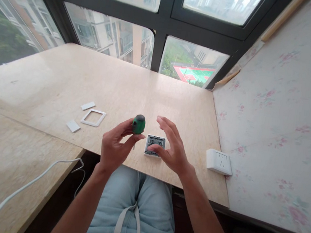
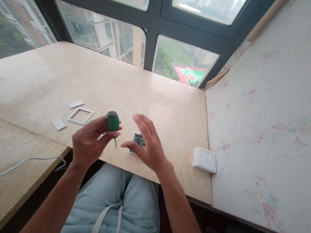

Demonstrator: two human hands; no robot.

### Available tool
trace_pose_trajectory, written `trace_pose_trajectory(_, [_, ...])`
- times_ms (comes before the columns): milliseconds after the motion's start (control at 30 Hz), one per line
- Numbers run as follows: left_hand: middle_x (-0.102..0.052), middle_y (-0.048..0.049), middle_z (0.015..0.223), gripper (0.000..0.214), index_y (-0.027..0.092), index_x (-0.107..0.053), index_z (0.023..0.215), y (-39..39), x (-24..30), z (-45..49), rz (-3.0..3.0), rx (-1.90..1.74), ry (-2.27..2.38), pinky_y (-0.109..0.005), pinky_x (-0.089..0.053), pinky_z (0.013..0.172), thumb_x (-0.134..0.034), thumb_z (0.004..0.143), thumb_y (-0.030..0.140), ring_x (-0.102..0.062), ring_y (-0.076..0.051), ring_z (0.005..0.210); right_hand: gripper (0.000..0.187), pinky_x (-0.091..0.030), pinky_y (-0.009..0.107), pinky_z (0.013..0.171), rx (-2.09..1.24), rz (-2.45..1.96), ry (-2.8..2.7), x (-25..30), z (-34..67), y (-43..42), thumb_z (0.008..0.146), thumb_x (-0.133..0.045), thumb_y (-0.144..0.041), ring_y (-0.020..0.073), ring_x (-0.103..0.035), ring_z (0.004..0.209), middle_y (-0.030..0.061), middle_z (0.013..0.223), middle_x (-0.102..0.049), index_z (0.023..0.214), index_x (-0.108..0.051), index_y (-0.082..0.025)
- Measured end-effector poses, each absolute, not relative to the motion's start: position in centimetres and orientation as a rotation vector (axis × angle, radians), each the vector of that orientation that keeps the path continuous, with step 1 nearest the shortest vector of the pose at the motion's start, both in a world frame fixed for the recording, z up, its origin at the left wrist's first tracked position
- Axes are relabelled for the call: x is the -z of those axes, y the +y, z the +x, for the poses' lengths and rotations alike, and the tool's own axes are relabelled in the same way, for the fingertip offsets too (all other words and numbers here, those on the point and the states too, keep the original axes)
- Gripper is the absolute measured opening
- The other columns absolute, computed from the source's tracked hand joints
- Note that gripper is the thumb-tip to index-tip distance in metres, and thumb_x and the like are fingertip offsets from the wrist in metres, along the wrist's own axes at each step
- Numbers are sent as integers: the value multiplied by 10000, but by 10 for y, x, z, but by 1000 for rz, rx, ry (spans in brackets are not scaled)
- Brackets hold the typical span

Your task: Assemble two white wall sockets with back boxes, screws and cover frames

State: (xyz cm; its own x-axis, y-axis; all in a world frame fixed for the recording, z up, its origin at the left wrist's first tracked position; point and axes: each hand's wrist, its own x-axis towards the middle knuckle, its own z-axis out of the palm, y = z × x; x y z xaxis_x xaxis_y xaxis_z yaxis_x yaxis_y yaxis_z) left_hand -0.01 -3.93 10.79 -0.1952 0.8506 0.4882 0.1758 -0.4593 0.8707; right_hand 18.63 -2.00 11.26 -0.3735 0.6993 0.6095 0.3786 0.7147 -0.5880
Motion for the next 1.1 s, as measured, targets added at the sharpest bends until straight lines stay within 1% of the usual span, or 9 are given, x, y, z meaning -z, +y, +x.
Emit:
trace_pose_trajectory(100, [-759, -59, 964, 372, 174, -659, 1106, -35, -100, 5, 1304, -1807, 1077, -319, -635, 762, -795, 763, 231, -751, -207, 824, 844, -350, 534, 1154, -556, -942, -2154, -79, 209, -8, 790, -674, -593, 305, -356, 1429, 142, 1512, -414, 1497, -334, -281])
trace_pose_trajectory(167, [-758, -60, 970, 337, 173, -655, 1079, -33, -97, 10, 1217, -1863, 1027, -304, -631, 752, -787, 773, 220, -750, -196, 822, 890, -335, 560, 1153, -624, -981, -2253, -59, 219, -2, 752, -704, -615, 325, -338, 1436, 166, 1522, -396, 1489, -353, -259])
trace_pose_trajectory(300, [-756, -61, 952, 290, 167, -654, 1034, -28, -92, 18, 1146, -1906, 1016, -290, -622, 736, -783, 781, 226, -746, -185, 812, 917, -354, 571, 1130, -685, -1005, -2345, -36, 222, 2, 718, -732, -629, 343, -377, 1405, 193, 1487, -435, 1466, -391, -221])
trace_pose_trajectory(433, [-752, -53, 924, 282, 166, -653, 1008, -23, -89, 23, 1131, -1938, 1038, -282, -618, 722, -791, 775, 242, -742, -178, 797, 921, -371, 546, 1119, -631, -968, -2391, -35, 214, 4, 716, -742, -621, 336, -426, 1363, 200, 1443, -481, 1452, -398, -188])
trace_pose_trajectory(533, [-748, -55, 930, 279, 167, -651, 1019, -21, -85, 26, 1121, -1946, 1037, -285, -616, 722, -782, 787, 249, -740, -179, 801, 885, -396, 538, 1090, -597, -976, -2433, -35, 210, 7, 713, -760, -590, 343, -477, 1304, 199, 1387, -528, 1418, -431, -169])
trace_pose_trajectory(633, [-745, -59, 944, 277, 169, -648, 1033, -21, -83, 27, 1115, -1940, 1037, -296, -615, 739, -771, 800, 255, -739, -182, 809, 761, -432, 513, 1042, -598, -1004, -2446, -34, 209, 10, 745, -757, -522, 328, -524, 1225, 173, 1321, -570, 1366, -481, -179])
trace_pose_trajectory(700, [-744, -59, 944, 289, 170, -648, 1043, -21, -82, 27, 1115, -1933, 1035, -305, -616, 743, -773, 798, 260, -738, -181, 799, 715, -441, 501, 1022, -613, -1015, -2435, -32, 209, 11, 754, -754, -496, 318, -533, 1196, 160, 1298, -580, 1349, -498, -193])
trace_pose_trajectory(900, [-743, -58, 939, 298, 175, -650, 1042, -22, -81, 29, 1093, -1928, 1025, -306, -616, 737, -780, 794, 274, -737, -183, 795, 700, -429, 497, 1020, -664, -1027, -2390, -28, 208, 10, 759, -746, -489, 312, -512, 1198, 155, 1298, -569, 1350, -499, -207])
trace_pose_trajectory(1100, [-739, -56, 946, 292, 177, -648, 1040, -22, -81, 31, 1094, -1923, 1031, -298, -612, 739, -779, 795, 268, -736, -180, 801, 690, -422, 500, 1029, -660, -1004, -2373, -25, 208, 10, 758, -741, -479, 317, -505, 1200, 161, 1299, -565, 1336, -497, -192])
